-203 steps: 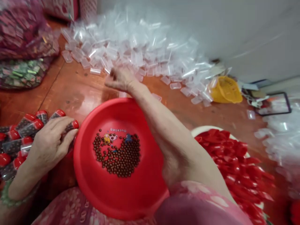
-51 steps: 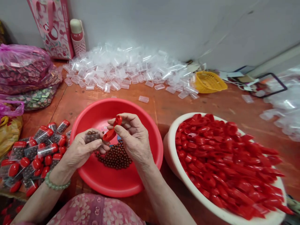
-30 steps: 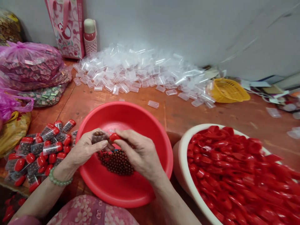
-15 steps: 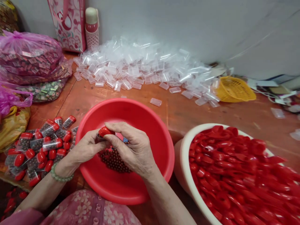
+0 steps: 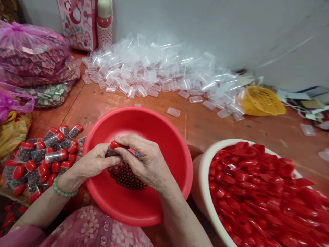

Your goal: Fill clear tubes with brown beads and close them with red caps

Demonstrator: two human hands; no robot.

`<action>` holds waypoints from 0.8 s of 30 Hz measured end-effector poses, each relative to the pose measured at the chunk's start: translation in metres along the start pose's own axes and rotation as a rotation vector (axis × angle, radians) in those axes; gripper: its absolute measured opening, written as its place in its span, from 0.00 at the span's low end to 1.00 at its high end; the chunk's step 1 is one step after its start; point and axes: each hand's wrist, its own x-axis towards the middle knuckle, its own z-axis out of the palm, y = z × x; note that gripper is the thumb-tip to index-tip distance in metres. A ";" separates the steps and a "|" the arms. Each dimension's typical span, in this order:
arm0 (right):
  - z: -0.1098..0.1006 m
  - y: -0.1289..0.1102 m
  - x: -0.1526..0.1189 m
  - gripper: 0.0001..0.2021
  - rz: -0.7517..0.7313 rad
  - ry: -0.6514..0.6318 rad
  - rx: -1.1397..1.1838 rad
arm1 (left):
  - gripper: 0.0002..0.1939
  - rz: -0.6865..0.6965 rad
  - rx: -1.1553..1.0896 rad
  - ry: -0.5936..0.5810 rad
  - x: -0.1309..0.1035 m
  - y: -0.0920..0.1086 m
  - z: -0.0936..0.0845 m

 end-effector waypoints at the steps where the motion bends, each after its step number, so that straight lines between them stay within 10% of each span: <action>1: 0.000 0.000 0.000 0.09 -0.002 -0.008 -0.017 | 0.18 -0.035 -0.012 -0.002 -0.001 -0.001 -0.001; 12: 0.011 0.003 -0.005 0.32 -0.123 -0.212 -0.399 | 0.23 -0.176 -0.302 0.027 0.001 -0.002 0.000; 19: 0.013 0.006 -0.005 0.28 -0.104 -0.175 -0.273 | 0.23 -0.152 -0.293 -0.003 0.001 0.000 0.000; 24: 0.012 0.009 -0.007 0.08 0.105 0.039 0.050 | 0.17 -0.136 -0.217 -0.040 0.002 0.001 0.000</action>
